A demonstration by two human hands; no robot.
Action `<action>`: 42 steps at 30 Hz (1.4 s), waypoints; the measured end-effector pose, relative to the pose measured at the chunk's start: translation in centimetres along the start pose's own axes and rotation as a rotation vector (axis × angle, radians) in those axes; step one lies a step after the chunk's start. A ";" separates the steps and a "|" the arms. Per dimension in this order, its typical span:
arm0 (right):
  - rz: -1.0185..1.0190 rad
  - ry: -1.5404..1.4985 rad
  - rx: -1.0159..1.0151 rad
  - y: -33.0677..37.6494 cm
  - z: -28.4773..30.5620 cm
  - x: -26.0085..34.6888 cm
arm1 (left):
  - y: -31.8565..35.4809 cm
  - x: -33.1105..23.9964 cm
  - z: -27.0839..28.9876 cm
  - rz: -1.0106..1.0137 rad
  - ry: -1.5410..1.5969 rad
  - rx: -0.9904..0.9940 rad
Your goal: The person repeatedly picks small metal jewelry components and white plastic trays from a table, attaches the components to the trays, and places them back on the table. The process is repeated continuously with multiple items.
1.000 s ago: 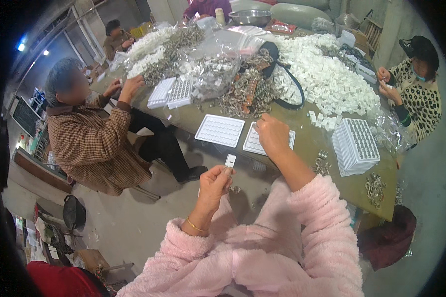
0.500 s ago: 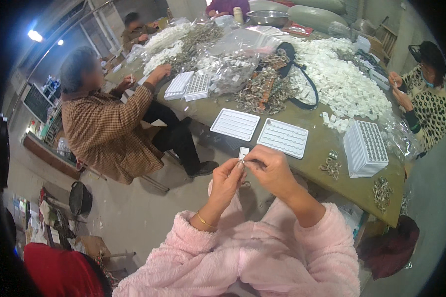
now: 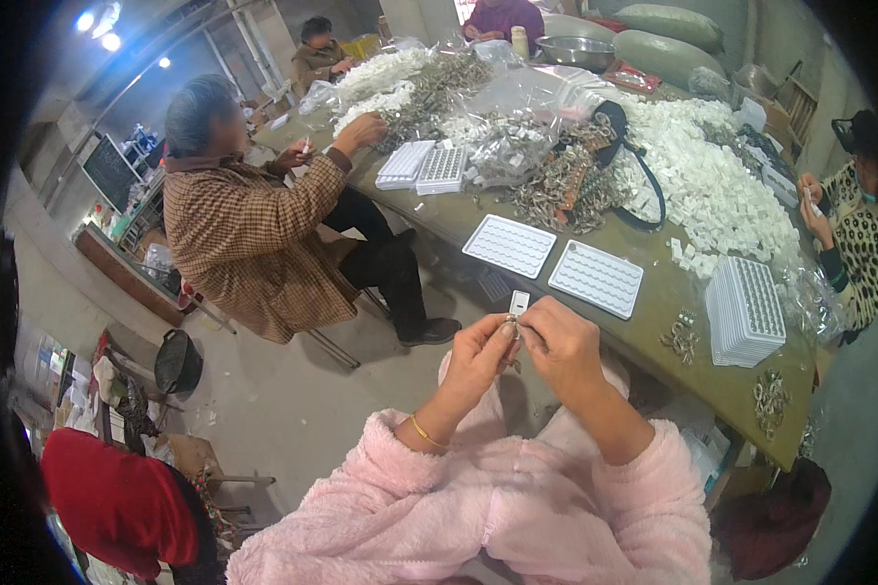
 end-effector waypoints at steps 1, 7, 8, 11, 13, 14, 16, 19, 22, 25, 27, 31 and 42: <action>0.043 0.036 -0.018 0.0 0.0 0.2 | 0.0 0.0 0.0 -0.014 -0.020 -0.001; 0.109 0.083 -0.028 0.0 0.2 0.9 | 0.2 -0.1 -0.3 -0.014 0.004 0.008; 0.077 0.015 0.009 0.0 0.4 0.7 | 0.2 -0.1 -0.2 -0.004 0.007 0.004; -0.086 -0.208 0.128 -0.3 0.9 -0.2 | 0.3 -0.3 -0.2 -0.071 -0.052 0.040; -0.031 -0.123 0.148 -0.4 0.9 -0.1 | 0.3 -0.3 -0.2 -0.129 -0.117 0.051; -0.001 -0.050 0.148 -0.4 0.8 0.0 | 0.3 -0.3 -0.2 -0.162 -0.154 0.067; 0.038 0.011 0.132 -0.3 0.6 0.3 | 0.2 -0.1 0.1 -0.125 -0.176 0.057; 0.016 -0.084 0.120 0.0 0.5 0.7 | 0.2 -0.3 0.6 -0.114 -0.168 0.054; -0.081 -0.265 0.118 0.6 0.8 0.7 | 0.3 -0.9 0.9 -0.103 -0.200 0.023; -0.183 -0.388 -0.005 1.1 1.3 0.2 | 0.5 -1.3 0.9 -0.054 -0.171 -0.056; -0.307 -0.469 -0.075 1.5 1.6 -0.6 | 0.7 -1.4 0.8 -0.019 -0.087 -0.089; -0.606 -0.580 0.046 2.3 1.0 -2.1 | 0.6 -1.0 0.3 0.028 0.114 -0.060; -0.376 -0.648 0.014 2.1 1.3 -1.9 | 0.6 0.2 -1.4 0.019 -0.033 0.169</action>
Point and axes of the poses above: each hand's wrist, its own y-axis away from the middle knuckle, its own z-axis out of the back of the hand, x = y × z, the point moved 3 cm from there along -y, towards the middle knuckle, and after that the axes turned 5 degrees about x, right-handed, at the moved point
